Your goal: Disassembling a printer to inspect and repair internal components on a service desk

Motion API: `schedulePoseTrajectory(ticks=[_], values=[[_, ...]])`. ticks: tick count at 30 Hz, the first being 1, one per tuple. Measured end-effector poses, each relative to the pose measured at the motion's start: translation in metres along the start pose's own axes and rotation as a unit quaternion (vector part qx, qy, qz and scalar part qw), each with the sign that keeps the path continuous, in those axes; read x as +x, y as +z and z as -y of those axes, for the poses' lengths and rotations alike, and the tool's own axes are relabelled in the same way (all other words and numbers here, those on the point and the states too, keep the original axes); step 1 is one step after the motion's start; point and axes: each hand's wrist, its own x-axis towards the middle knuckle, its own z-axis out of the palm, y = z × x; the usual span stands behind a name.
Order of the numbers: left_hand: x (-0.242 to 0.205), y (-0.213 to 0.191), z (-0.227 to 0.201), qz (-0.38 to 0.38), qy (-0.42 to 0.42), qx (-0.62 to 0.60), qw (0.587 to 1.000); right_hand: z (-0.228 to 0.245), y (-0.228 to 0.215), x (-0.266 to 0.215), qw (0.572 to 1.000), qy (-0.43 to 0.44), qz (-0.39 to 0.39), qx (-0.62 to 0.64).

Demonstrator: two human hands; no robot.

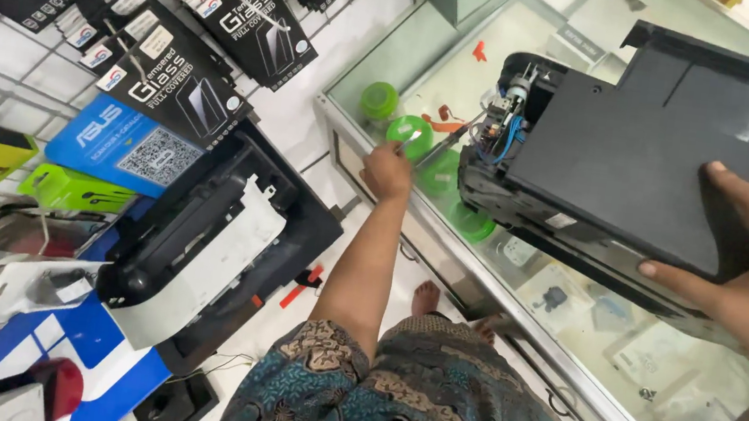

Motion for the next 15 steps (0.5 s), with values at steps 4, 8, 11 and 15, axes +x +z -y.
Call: schedulePoseTrajectory(ticks=[4,8,11,15], values=[[-0.003,0.006,-0.004,-0.087,0.104,0.016,0.991,0.002,-0.006,0.0,0.985,0.001,0.014,-0.173],[-0.05,-0.055,-0.047,-0.055,0.203,-0.387,0.898,0.013,-0.014,0.004,0.979,0.037,0.052,-0.196],[-0.104,-0.16,-0.112,0.185,0.186,-0.452,0.852,0.018,-0.015,0.008,0.979,0.038,0.066,-0.188],[-0.11,-0.198,-0.148,0.353,0.205,-0.35,0.843,0.01,-0.031,-0.002,0.986,0.071,0.103,-0.111]])
